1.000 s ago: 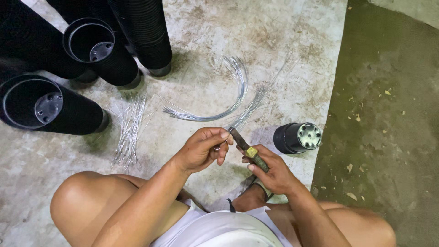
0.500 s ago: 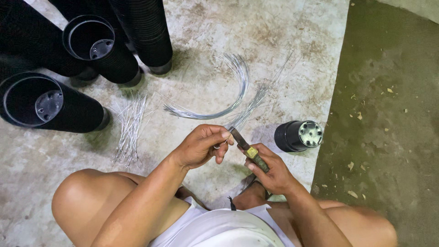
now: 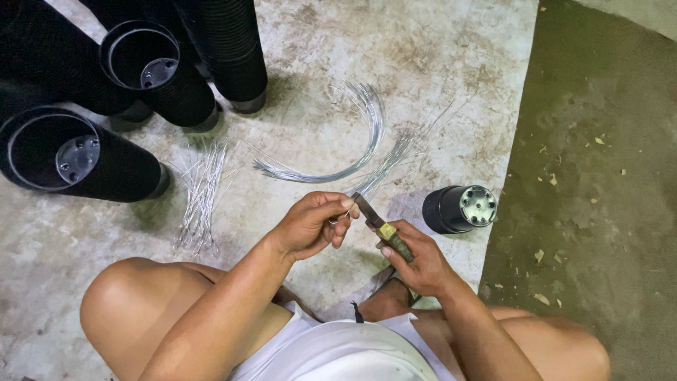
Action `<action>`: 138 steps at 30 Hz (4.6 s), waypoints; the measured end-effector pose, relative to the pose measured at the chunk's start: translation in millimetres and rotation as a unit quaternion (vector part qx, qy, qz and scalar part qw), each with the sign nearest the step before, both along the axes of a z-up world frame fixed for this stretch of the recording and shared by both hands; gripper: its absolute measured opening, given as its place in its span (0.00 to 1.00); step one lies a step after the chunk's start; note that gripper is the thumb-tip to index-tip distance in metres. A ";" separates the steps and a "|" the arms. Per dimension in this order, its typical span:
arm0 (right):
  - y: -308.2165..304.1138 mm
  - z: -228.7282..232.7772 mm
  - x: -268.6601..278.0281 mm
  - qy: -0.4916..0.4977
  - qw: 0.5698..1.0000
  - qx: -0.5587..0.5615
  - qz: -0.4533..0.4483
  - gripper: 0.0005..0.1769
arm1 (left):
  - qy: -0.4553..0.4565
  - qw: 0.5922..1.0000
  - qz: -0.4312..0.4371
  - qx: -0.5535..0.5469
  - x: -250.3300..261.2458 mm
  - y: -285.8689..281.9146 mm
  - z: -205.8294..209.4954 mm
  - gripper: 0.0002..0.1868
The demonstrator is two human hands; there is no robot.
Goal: The person sits on the floor and repeatedly picks up thin metal wires, bends them into loops by hand, and uses pliers to twist and secure the ends. The finished wire loops are placed in a pile on the floor.
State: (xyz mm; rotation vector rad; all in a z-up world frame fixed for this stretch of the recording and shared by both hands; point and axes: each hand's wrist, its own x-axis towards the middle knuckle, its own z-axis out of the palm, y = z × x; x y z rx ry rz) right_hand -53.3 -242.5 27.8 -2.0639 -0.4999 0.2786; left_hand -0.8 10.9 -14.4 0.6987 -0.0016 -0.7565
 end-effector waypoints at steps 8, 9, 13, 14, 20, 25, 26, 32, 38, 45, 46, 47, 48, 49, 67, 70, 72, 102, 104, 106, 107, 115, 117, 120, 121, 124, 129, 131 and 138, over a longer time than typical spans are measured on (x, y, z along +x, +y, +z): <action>-5.5 -4.2 5.5 0.014 0.998 0.049 0.047 0.17 | -0.014 0.999 0.016 0.034 0.4 -6.5 3.8 0.13; -8.2 -8.0 8.0 -0.013 0.995 0.075 0.071 0.16 | -0.048 0.994 0.033 0.090 0.3 -9.6 5.9 0.13; -25.3 -36.9 17.0 0.124 0.984 0.122 -0.027 0.17 | -0.173 0.935 0.129 0.283 -5.2 -21.6 15.1 0.14; -33.1 -47.1 20.1 0.107 0.989 0.037 -0.093 0.16 | -0.200 0.911 0.158 0.324 -7.8 -23.0 17.4 0.13; -110.9 -115.5 51.6 0.017 0.872 -0.258 -0.415 0.23 | -0.401 0.739 0.258 0.475 -14.8 -19.2 32.2 0.10; -168.6 -162.3 68.0 -0.073 0.820 -0.306 -0.479 0.23 | -0.533 0.609 0.301 0.504 -16.7 -16.8 48.7 0.09; -174.5 -169.8 66.7 -0.071 0.817 -0.312 -0.480 0.24 | -0.536 0.603 0.297 0.512 -17.5 -16.4 51.9 0.09; -181.1 -203.5 57.8 -0.024 0.773 -0.323 -0.546 0.34 | -0.620 0.493 0.286 0.539 -18.8 -11.7 63.8 0.13; -178.9 -208.0 53.5 0.008 0.761 -0.340 -0.553 0.37 | -0.632 0.483 0.277 0.539 -17.7 -11.8 62.2 0.12; -142.0 -152.7 59.9 -0.122 0.800 -0.372 -0.455 0.36 | -0.449 0.746 0.236 0.432 -19.9 -25.3 33.6 0.09; -132.1 -138.6 64.9 -0.133 0.847 -0.301 -0.417 0.34 | -0.368 0.825 0.195 0.383 -20.5 -28.0 28.2 0.10; -117.9 -127.5 65.5 -0.144 0.886 -0.229 -0.376 0.32 | -0.282 0.890 0.148 0.327 -22.1 -30.9 22.3 0.11; -101.2 -118.6 64.2 -0.032 0.954 -0.055 -0.294 0.25 | -0.256 0.907 0.120 0.311 -23.3 -33.4 16.6 0.12; -85.8 -110.2 62.8 0.079 0.969 0.124 -0.198 0.20 | -0.232 0.923 0.090 0.295 -23.1 -35.4 11.6 0.12; -5.3 -93.7 13.7 0.180 0.923 0.313 -0.134 0.05 | -0.204 0.929 -0.072 0.302 -24.7 -46.0 -18.1 0.14; -10.6 -87.8 19.3 0.177 0.922 0.325 -0.114 0.05 | -0.164 0.947 -0.112 0.253 -18.6 -42.4 -21.2 0.15; -12.3 -82.0 20.2 0.178 0.919 0.338 -0.101 0.06 | -0.144 0.953 -0.129 0.234 -19.0 -42.1 -24.8 0.16; -14.5 -94.4 29.8 0.179 0.939 0.184 -0.230 0.20 | -0.251 0.874 -0.077 0.409 -17.3 -43.6 -15.6 0.16; -18.2 -96.7 34.4 0.173 0.939 0.170 -0.243 0.20 | -0.260 0.872 -0.075 0.407 -18.3 -42.7 -17.1 0.16; -25.0 -98.3 38.6 0.183 0.927 0.170 -0.281 0.20 | -0.263 0.869 -0.081 0.411 -18.4 -42.9 -22.5 0.16; -27.4 -98.9 39.8 0.188 0.920 0.170 -0.299 0.21 | -0.263 0.868 -0.083 0.413 -19.1 -42.9 -26.5 0.16; -29.4 -96.7 31.1 0.186 0.938 0.209 -0.206 0.15 | -0.134 0.939 0.078 0.308 -24.6 -59.5 -63.9 0.17; -15.0 -102.1 24.0 0.239 0.937 0.196 -0.162 0.12 | -0.118 0.932 0.113 0.324 -26.3 -63.5 -67.8 0.18; 10.7 -113.6 7.6 0.277 0.927 0.222 -0.124 0.09 | -0.102 0.929 0.107 0.339 -29.8 -66.1 -70.2 0.19; 15.1 -116.4 6.3 0.281 0.918 0.249 -0.131 0.09 | -0.089 0.936 0.106 0.322 -30.3 -67.2 -70.6 0.19; 16.8 -119.4 5.8 0.306 0.898 0.284 -0.135 0.09 | -0.035 0.954 0.088 0.283 -27.7 -66.2 -70.6 0.18; 13.1 -112.8 6.3 0.334 0.890 0.292 -0.105 0.09 | 0.012 0.975 0.053 0.217 -20.8 -58.4 -70.6 0.16; 12.8 -109.2 4.8 0.369 0.865 0.323 -0.103 0.09 | 0.037 0.983 0.040 0.176 -20.3 -55.8 -69.7 0.15; 7.5 -116.3 7.7 0.342 0.867 0.350 -0.095 0.08 | -0.008 0.987 0.036 0.154 -19.2 -56.7 -78.0 0.12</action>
